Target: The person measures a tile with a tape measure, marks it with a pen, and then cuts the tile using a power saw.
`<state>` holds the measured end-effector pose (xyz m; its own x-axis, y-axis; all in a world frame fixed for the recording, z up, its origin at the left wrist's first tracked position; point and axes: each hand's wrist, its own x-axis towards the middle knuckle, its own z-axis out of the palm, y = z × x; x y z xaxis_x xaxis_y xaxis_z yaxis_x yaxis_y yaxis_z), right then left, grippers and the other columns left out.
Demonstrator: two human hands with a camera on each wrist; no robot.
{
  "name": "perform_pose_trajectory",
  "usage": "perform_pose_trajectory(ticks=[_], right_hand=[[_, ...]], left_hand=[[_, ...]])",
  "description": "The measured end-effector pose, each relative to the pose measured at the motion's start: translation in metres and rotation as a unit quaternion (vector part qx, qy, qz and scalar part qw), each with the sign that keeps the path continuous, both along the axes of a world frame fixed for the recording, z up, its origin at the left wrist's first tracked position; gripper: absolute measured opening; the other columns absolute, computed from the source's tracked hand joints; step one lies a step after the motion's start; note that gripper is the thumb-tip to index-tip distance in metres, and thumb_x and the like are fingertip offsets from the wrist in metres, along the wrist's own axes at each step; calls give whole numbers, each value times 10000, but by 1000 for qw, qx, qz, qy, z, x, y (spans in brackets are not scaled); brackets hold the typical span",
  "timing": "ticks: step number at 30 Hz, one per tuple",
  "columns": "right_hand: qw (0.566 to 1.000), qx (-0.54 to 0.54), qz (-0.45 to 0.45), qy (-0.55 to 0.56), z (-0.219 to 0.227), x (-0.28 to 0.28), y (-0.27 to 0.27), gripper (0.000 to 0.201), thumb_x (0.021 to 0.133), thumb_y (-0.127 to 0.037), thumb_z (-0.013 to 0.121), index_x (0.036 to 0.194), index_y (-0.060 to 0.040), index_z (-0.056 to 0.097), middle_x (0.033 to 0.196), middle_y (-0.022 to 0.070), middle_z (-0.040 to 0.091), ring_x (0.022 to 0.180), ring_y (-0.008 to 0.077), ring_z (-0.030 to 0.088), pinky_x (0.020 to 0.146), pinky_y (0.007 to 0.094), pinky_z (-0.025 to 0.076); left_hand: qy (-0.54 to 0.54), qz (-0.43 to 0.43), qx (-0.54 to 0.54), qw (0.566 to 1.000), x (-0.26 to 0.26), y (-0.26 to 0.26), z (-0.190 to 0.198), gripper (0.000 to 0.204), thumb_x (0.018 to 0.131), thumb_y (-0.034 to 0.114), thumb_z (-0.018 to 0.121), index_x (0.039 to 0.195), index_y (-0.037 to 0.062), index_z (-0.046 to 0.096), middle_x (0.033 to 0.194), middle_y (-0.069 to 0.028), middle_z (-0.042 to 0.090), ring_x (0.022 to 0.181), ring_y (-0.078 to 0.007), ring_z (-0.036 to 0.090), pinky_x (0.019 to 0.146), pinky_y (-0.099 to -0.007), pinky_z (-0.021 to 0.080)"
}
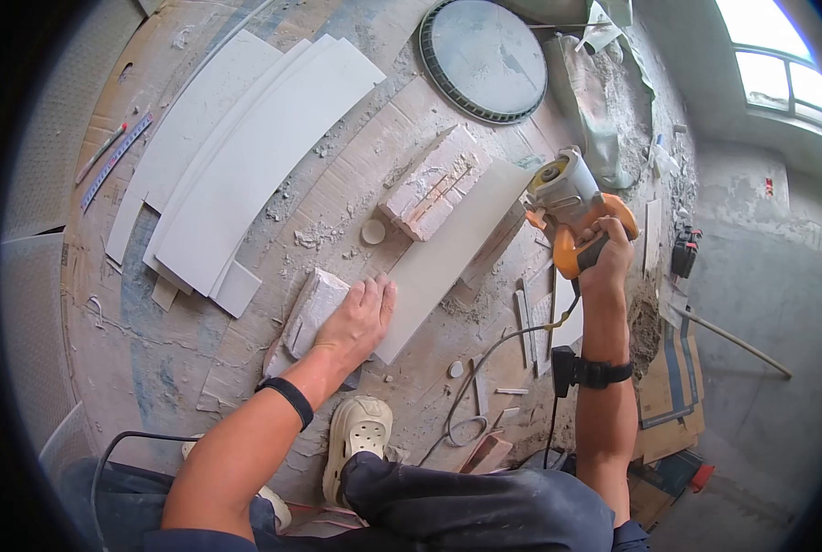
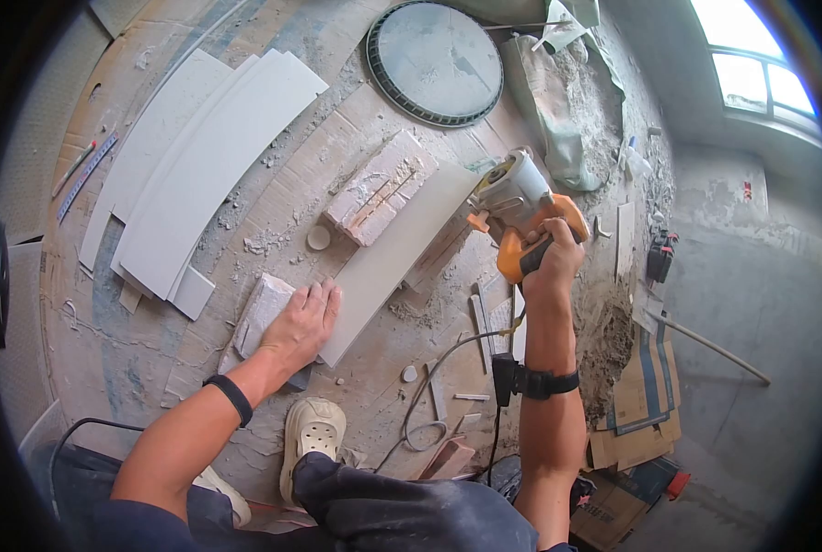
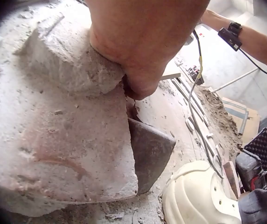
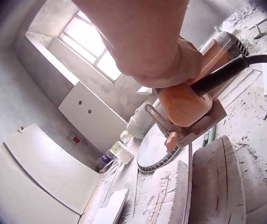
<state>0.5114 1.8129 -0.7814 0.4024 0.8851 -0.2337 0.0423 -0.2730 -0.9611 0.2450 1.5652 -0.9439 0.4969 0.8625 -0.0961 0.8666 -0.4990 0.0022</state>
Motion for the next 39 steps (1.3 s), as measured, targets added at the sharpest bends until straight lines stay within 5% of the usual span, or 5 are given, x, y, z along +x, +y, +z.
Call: perform_pose_trajectory(ticks=[25, 39], right_hand=[[1000, -3, -10, -25, -2, -7, -16, 189, 829, -8, 609, 1013, 30, 606, 744, 73, 555, 597, 174, 568, 574, 344, 521], [1000, -6, -11, -12, 0, -4, -11, 73, 813, -40, 639, 867, -4, 603, 725, 67, 547, 597, 178, 575, 574, 319, 507]], left_hand=[[-15, 5, -4, 1000, -2, 1, 6, 565, 967, 197, 487, 1461, -76, 454, 1452, -201, 553, 1261, -285, 536, 1082, -383, 382], [-12, 9, -15, 1000, -2, 1, 6, 567, 974, 195, 476, 1473, -72, 439, 1458, -210, 547, 1270, -287, 547, 1097, -388, 375]])
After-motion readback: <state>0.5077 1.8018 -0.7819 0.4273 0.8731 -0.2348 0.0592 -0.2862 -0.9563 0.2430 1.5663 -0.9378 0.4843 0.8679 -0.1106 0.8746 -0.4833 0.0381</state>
